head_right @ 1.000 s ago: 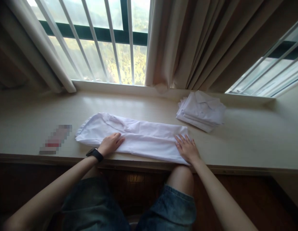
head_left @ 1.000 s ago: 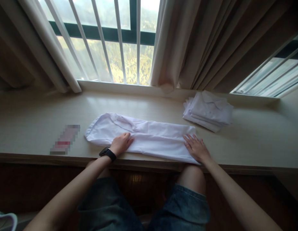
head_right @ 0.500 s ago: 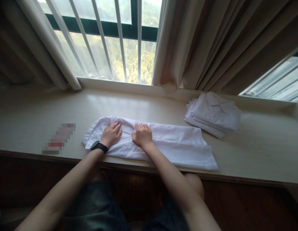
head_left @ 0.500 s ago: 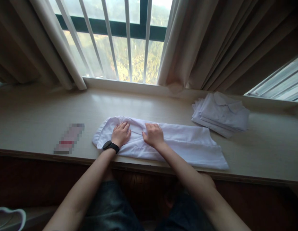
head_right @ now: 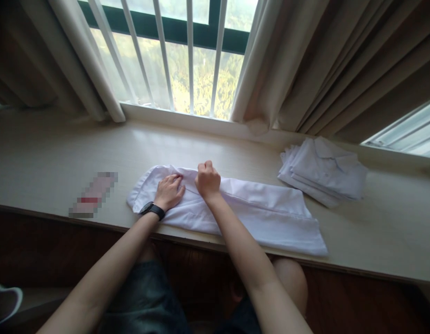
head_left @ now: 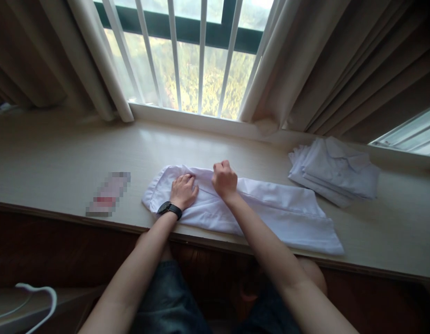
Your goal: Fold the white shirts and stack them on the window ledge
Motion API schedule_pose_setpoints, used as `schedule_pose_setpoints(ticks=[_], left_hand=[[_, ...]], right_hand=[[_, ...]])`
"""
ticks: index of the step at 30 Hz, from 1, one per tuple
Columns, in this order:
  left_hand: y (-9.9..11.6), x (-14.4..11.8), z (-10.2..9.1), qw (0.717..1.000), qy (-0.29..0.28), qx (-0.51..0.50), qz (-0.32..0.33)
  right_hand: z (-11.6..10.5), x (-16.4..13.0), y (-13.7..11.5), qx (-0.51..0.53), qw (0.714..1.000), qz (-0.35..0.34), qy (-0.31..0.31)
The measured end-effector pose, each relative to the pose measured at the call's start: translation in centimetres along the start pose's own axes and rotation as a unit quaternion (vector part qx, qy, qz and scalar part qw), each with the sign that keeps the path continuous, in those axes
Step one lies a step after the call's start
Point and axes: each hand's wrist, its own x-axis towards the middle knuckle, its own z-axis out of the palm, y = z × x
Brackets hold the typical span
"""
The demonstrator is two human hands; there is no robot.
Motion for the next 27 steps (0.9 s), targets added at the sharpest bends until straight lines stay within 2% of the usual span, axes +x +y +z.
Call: schedule_pose_setpoints(ticks=[2, 4, 7, 11, 13, 16, 20, 24, 27], left_hand=[[-0.3, 0.1, -0.1, 0.999, 0.016, -0.021, -0.019], [-0.9, 0.6, -0.5, 0.998, 0.041, -0.035, -0.036], [-2.1, 1.9, -1.6, 0.998, 0.052, -0.017, -0.019], [-3.5, 5.0, -2.9, 0.999, 0.011, 0.016, 0.036], [-4.0, 6.7, -3.1, 0.998, -0.021, 0.019, 0.053], [-4.3, 9.0, -2.8, 0.995, -0.083, 0.022, 0.042], [-4.0, 10.5, -2.4, 0.986, -0.16, 0.028, 0.043], [-3.7, 10.4, -2.3, 0.985, -0.134, 0.086, 0.061], [-4.0, 9.6, -2.3, 0.976, -0.115, 0.163, 0.09]], right_hand=[[0.5, -2.1, 0.1, -0.002, 0.998, -0.057, -0.009], [0.8, -3.8, 0.3, -0.019, 0.996, -0.086, -0.011], [0.9, -4.7, 1.2, -0.053, 0.997, -0.048, -0.015], [0.4, -3.8, 2.8, -0.062, 0.996, -0.009, -0.062], [0.2, -3.1, 3.5, -0.051, 0.998, -0.012, -0.029], [0.0, -2.6, 4.4, -0.039, 0.998, -0.032, 0.042], [0.1, -2.8, 5.5, -0.005, 0.994, -0.084, 0.075], [0.2, -4.6, 6.4, 0.037, 0.985, -0.16, 0.053], [0.3, -6.4, 7.1, 0.035, 0.983, -0.181, 0.019]])
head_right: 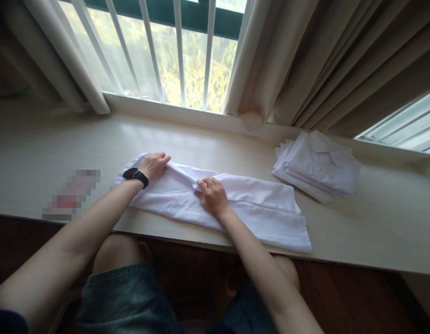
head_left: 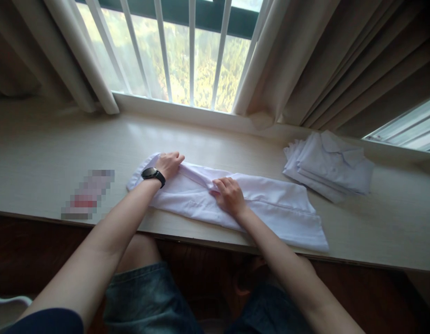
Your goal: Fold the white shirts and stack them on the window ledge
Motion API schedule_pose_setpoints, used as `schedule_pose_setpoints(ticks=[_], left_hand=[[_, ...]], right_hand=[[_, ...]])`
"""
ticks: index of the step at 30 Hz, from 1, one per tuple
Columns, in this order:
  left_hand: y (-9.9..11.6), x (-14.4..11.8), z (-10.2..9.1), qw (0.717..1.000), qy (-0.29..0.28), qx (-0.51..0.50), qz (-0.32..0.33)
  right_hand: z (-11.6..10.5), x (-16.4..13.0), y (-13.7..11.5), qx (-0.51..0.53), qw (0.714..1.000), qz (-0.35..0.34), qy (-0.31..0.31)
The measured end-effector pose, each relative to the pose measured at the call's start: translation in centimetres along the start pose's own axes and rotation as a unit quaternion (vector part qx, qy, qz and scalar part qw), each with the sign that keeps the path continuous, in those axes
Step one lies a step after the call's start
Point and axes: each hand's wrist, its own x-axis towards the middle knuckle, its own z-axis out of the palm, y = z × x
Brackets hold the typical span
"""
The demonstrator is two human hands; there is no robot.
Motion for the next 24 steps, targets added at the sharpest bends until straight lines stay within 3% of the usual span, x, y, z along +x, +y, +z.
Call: schedule_pose_setpoints(ticks=[3, 6, 8, 11, 13, 16, 18, 21, 24], left_hand=[[-0.6, -0.9, 0.4, 0.999, 0.012, 0.042, 0.027], [-1.0, -1.2, 0.7, 0.998, 0.024, 0.053, 0.025], [-0.9, -1.1, 0.6, 0.998, 0.012, 0.055, -0.019], [-0.1, -0.9, -0.5, 0.994, -0.03, 0.056, -0.091], [0.8, -1.4, -1.9, 0.993, -0.028, 0.054, -0.098], [2.9, -3.5, -3.9, 0.999, 0.009, -0.01, -0.045], [4.4, -5.6, -4.4, 0.994, -0.017, -0.107, 0.017], [6.1, -8.2, -3.8, 0.968, -0.085, -0.226, 0.072], [6.8, -9.6, -3.0, 0.953, -0.074, -0.285, 0.078]], right_hand=[[0.0, -1.2, 0.2, -0.026, 1.0, 0.004, -0.017], [0.0, -1.3, 0.5, -0.052, 0.998, 0.025, 0.005], [-0.1, -0.9, 0.6, -0.05, 0.998, 0.037, 0.007], [-0.8, -0.4, 0.6, 0.008, 0.998, 0.007, -0.057], [-1.6, -0.5, 0.6, 0.044, 0.995, -0.005, -0.088], [-2.9, -1.2, 0.6, 0.04, 0.995, 0.046, -0.078], [-3.6, -1.9, 0.5, 0.021, 0.991, 0.098, -0.091], [-4.2, -2.8, 0.3, -0.003, 0.978, 0.148, -0.144], [-4.5, -3.3, 0.0, 0.0, 0.976, 0.149, -0.16]])
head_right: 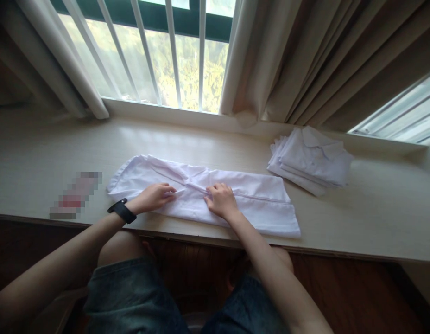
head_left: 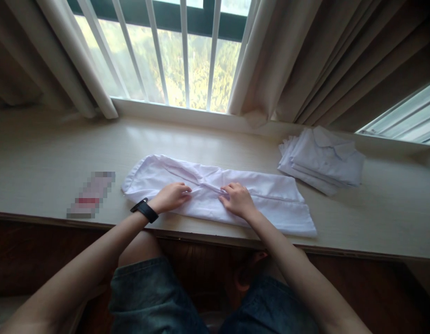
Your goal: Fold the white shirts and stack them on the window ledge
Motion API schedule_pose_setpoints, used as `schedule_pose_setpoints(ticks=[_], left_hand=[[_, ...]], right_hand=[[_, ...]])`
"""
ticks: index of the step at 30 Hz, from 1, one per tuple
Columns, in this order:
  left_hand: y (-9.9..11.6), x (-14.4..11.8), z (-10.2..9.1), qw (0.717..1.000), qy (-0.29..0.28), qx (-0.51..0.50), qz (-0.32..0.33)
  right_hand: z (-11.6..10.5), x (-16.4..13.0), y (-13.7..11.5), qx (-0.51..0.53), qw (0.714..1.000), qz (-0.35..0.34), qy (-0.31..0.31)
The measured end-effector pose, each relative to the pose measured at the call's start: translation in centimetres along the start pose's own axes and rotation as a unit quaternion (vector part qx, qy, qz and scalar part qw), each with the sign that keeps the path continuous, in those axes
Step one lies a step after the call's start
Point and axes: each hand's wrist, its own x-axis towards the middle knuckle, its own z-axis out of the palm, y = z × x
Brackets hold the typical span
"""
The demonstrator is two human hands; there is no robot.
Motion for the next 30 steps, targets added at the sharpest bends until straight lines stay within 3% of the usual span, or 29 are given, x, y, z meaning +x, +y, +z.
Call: schedule_pose_setpoints(ticks=[4, 9, 11, 14, 17, 21, 23, 26, 30], left_hand=[[0.7, -0.5, -0.9, 0.996, 0.015, -0.088, 0.03], [2.0, -0.2, -3.0, 0.989, 0.001, -0.133, 0.061], [1.6, 0.3, -3.2, 0.993, 0.023, -0.108, 0.045], [0.0, 1.0, -2.4, 0.998, 0.041, 0.036, -0.034], [-1.8, 1.1, -1.1, 0.978, 0.029, 0.188, -0.091], [-3.1, 0.3, 0.6, 0.964, 0.055, 0.243, -0.092], [-3.4, 0.0, 1.0, 0.963, 0.077, 0.242, -0.091], [-3.6, -0.4, 1.1, 0.96, 0.094, 0.244, -0.095], [-2.2, 0.2, 1.2, 0.957, 0.135, 0.244, -0.082]], right_hand=[[0.0, -0.3, 0.2, 0.046, 0.999, -0.024, -0.004], [0.0, -0.5, 0.5, 0.172, 0.98, -0.091, 0.043], [-0.5, -0.7, 0.7, 0.192, 0.978, -0.069, 0.048], [-1.9, -0.6, 1.9, 0.142, 0.99, 0.009, 0.008], [-3.4, -0.2, 4.0, 0.075, 0.996, 0.045, -0.024], [-3.8, -0.2, 7.2, -0.011, 0.993, 0.078, 0.088], [-3.3, -1.1, 8.9, -0.047, 0.992, 0.057, 0.103], [-3.1, -3.8, 11.9, -0.083, 0.995, 0.043, 0.037], [-4.6, -7.4, 16.7, -0.123, 0.988, 0.091, -0.023]])
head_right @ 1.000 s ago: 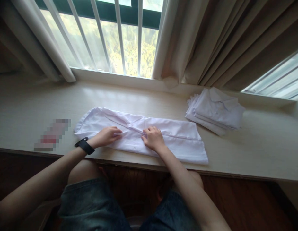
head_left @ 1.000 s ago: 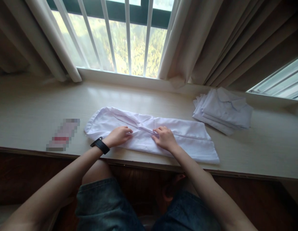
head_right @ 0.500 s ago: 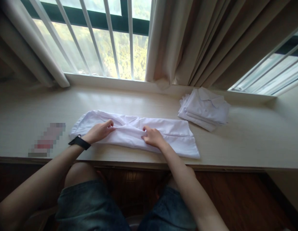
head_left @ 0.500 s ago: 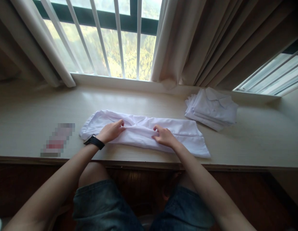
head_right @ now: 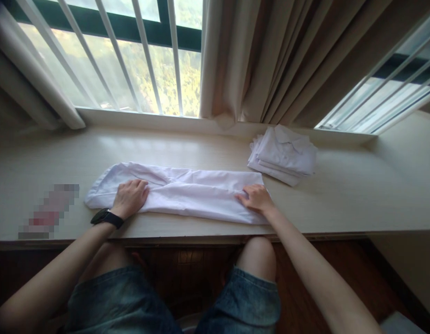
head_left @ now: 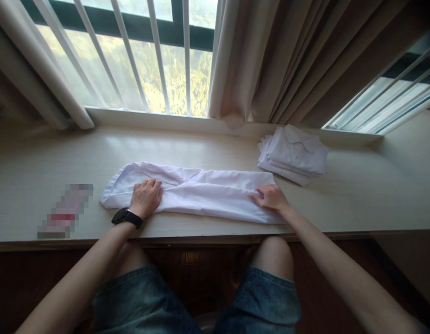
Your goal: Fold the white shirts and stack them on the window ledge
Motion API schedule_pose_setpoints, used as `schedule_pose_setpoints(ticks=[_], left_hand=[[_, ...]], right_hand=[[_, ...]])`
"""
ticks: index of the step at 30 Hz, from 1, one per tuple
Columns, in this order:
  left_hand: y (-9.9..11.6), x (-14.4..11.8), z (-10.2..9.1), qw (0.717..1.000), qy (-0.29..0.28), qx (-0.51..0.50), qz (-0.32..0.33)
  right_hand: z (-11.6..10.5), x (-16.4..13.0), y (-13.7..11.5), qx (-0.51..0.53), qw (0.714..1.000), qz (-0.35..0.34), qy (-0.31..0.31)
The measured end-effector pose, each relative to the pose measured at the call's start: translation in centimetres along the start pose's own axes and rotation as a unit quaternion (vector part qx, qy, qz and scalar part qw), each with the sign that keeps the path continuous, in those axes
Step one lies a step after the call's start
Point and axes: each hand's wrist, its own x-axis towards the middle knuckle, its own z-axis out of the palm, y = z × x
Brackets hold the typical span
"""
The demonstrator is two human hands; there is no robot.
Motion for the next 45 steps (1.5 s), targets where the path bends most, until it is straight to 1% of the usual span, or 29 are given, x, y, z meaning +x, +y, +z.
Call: schedule_pose_setpoints(ticks=[2, 4, 6, 8, 10, 11, 13, 14, 16, 18, 20, 23, 25, 27, 30, 32, 35, 37, 40, 42, 45], left_hand=[[2.0, 0.7, -0.4, 0.998, 0.023, -0.033, 0.046], [4.5, 1.6, -0.5, 0.993, 0.033, -0.068, 0.092], [6.8, 2.5, -0.1, 0.99, 0.027, -0.09, 0.103], [8.4, 3.0, 0.8, 0.991, 0.003, -0.101, 0.093], [9.0, 3.2, 1.8, 0.991, -0.018, -0.105, 0.08], [9.0, 3.2, 2.3, 0.991, -0.022, -0.107, 0.077], [8.7, 3.1, 2.9, 0.991, -0.019, -0.109, 0.077], [8.5, 3.1, 3.1, 0.991, -0.015, -0.109, 0.079], [8.4, 3.0, 3.1, 0.991, -0.011, -0.109, 0.078], [8.5, 3.0, 2.9, 0.992, -0.005, -0.108, 0.062], [8.7, 3.1, 2.8, 0.994, 0.006, -0.105, 0.03], [8.8, 3.1, 3.0, 0.995, 0.016, -0.101, -0.01], [8.7, 3.1, 3.2, 0.995, 0.013, -0.102, -0.01], [8.5, 3.2, 3.4, 0.994, 0.007, -0.105, -0.001], [8.1, 3.3, 3.5, 0.994, 0.005, -0.108, 0.011], [8.1, 3.0, 3.5, 0.994, 0.004, -0.109, 0.018], [8.7, 2.0, 3.2, 0.994, 0.002, -0.108, 0.028], [9.3, 1.3, 2.9, 0.995, 0.005, -0.102, 0.021], [9.4, 1.1, 2.3, 0.996, 0.005, -0.081, -0.022], [8.3, 1.6, 2.2, 0.996, -0.002, -0.067, -0.056], [5.2, 2.6, 2.6, 0.991, -0.023, -0.066, -0.114]], right_hand=[[-0.3, -0.8, 2.3, -0.006, 0.999, 0.034, -0.006], [-0.2, -1.2, 3.9, 0.001, 0.997, 0.07, 0.013], [0.3, -1.3, 4.5, 0.015, 0.992, 0.112, 0.058], [1.1, -1.1, 4.6, 0.033, 0.977, 0.175, 0.115], [1.8, -0.6, 4.6, 0.057, 0.952, 0.262, 0.149], [2.1, -0.1, 4.7, 0.076, 0.937, 0.306, 0.152], [2.4, 0.9, 5.1, 0.128, 0.91, 0.371, 0.134], [2.5, 1.3, 5.4, 0.158, 0.901, 0.386, 0.121], [2.5, 2.0, 6.0, 0.209, 0.889, 0.391, 0.119], [2.7, 2.2, 6.6, 0.223, 0.88, 0.387, 0.159], [3.1, 1.9, 6.8, 0.221, 0.87, 0.397, 0.193], [3.6, 1.9, 6.9, 0.225, 0.855, 0.431, 0.179], [3.7, 2.6, 7.0, 0.225, 0.847, 0.45, 0.17], [3.4, 3.6, 7.0, 0.213, 0.855, 0.449, 0.149], [3.1, 4.5, 6.9, 0.18, 0.883, 0.42, 0.105], [3.2, 4.3, 6.8, 0.161, 0.887, 0.418, 0.115], [3.6, 3.4, 6.7, 0.141, 0.88, 0.431, 0.14], [3.9, 2.8, 6.9, 0.124, 0.889, 0.424, 0.12], [4.4, 2.1, 7.2, 0.094, 0.906, 0.403, 0.085], [4.7, 1.8, 7.3, 0.071, 0.911, 0.394, 0.097], [5.1, 1.2, 7.0, 0.048, 0.913, 0.383, 0.134]])
